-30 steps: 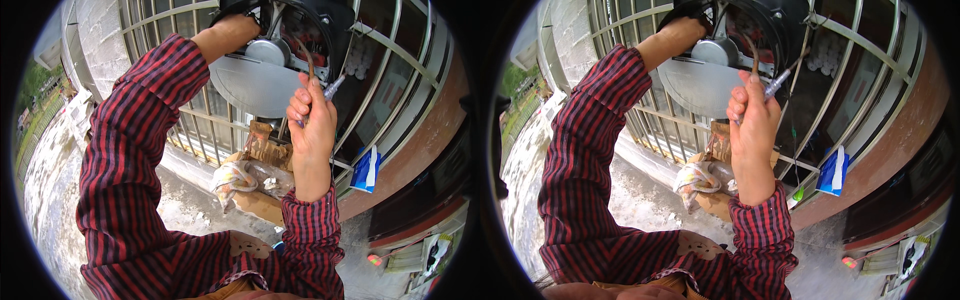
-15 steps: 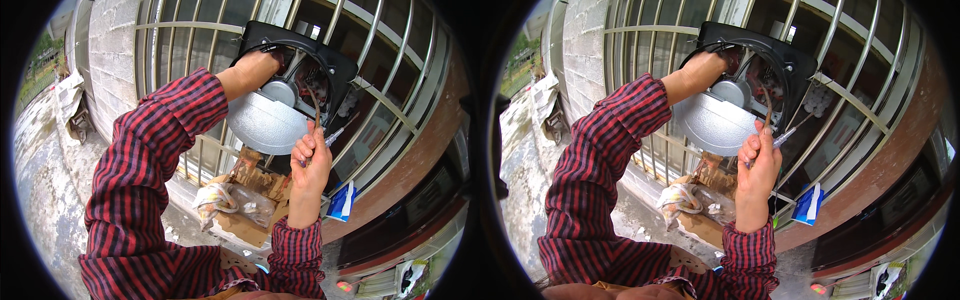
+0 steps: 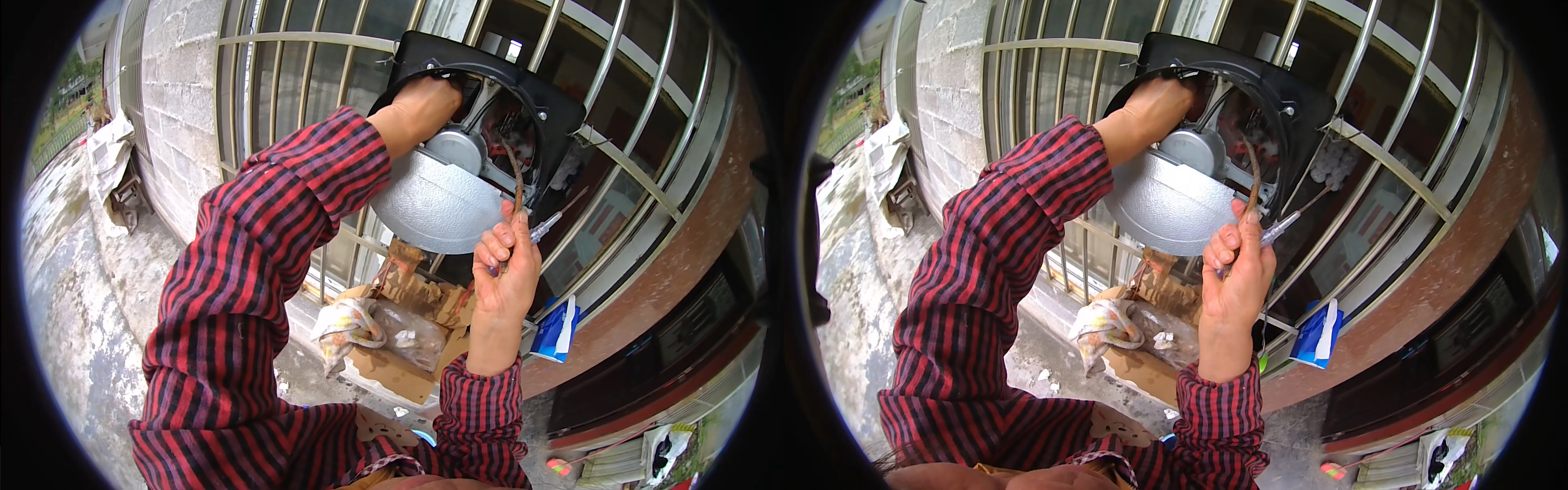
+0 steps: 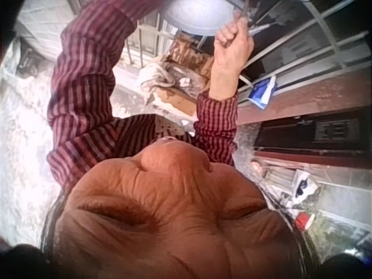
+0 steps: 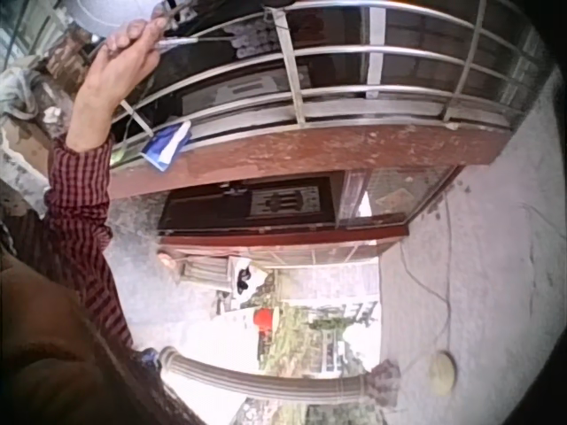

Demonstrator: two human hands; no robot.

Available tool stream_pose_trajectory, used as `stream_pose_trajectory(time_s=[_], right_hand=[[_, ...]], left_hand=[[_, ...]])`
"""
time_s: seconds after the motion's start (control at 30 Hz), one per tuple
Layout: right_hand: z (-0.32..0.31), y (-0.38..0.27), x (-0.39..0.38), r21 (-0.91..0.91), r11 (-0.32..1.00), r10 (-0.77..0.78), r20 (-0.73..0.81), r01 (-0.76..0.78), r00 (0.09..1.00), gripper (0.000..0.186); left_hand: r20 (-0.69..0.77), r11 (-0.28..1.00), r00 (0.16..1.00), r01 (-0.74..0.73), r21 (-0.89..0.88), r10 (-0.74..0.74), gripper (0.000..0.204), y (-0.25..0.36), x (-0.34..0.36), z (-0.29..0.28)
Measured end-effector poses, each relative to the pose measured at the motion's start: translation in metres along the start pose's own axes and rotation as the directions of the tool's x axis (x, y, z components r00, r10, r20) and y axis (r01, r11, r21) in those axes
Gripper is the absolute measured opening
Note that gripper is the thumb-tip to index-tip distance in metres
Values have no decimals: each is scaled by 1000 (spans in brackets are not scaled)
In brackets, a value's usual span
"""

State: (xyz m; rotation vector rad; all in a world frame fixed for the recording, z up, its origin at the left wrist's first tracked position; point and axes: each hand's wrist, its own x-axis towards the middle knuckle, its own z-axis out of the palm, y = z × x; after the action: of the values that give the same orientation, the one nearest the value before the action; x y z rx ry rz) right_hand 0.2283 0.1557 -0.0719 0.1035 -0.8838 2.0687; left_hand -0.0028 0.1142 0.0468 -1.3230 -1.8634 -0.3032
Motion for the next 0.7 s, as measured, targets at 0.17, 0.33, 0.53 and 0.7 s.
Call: stream_pose_trajectory(time_s=[0.17, 0.33, 0.53, 0.7], right_hand=[[-3, 0, 1, 19, 1000, -2, 21, 2, 1000, 28], [-4, -1, 1, -15, 999, -49, 2, 49, 999, 26], [-6, -3, 0, -117, 993, -27, 44, 32, 999, 25], [-2, -8, 0, -364, 931, -28, 38, 40, 999, 29]], left_hand=[[-8, 997, 999, -33, -73, 33, 17, -14, 10, 24], [36, 938, 998, 54, -343, -45, 19, -31, 11, 50], [35, 896, 995, 96, -434, -90, 14, -31, 12, 48], [27, 921, 999, 49, -385, -42, 14, -29, 10, 41]])
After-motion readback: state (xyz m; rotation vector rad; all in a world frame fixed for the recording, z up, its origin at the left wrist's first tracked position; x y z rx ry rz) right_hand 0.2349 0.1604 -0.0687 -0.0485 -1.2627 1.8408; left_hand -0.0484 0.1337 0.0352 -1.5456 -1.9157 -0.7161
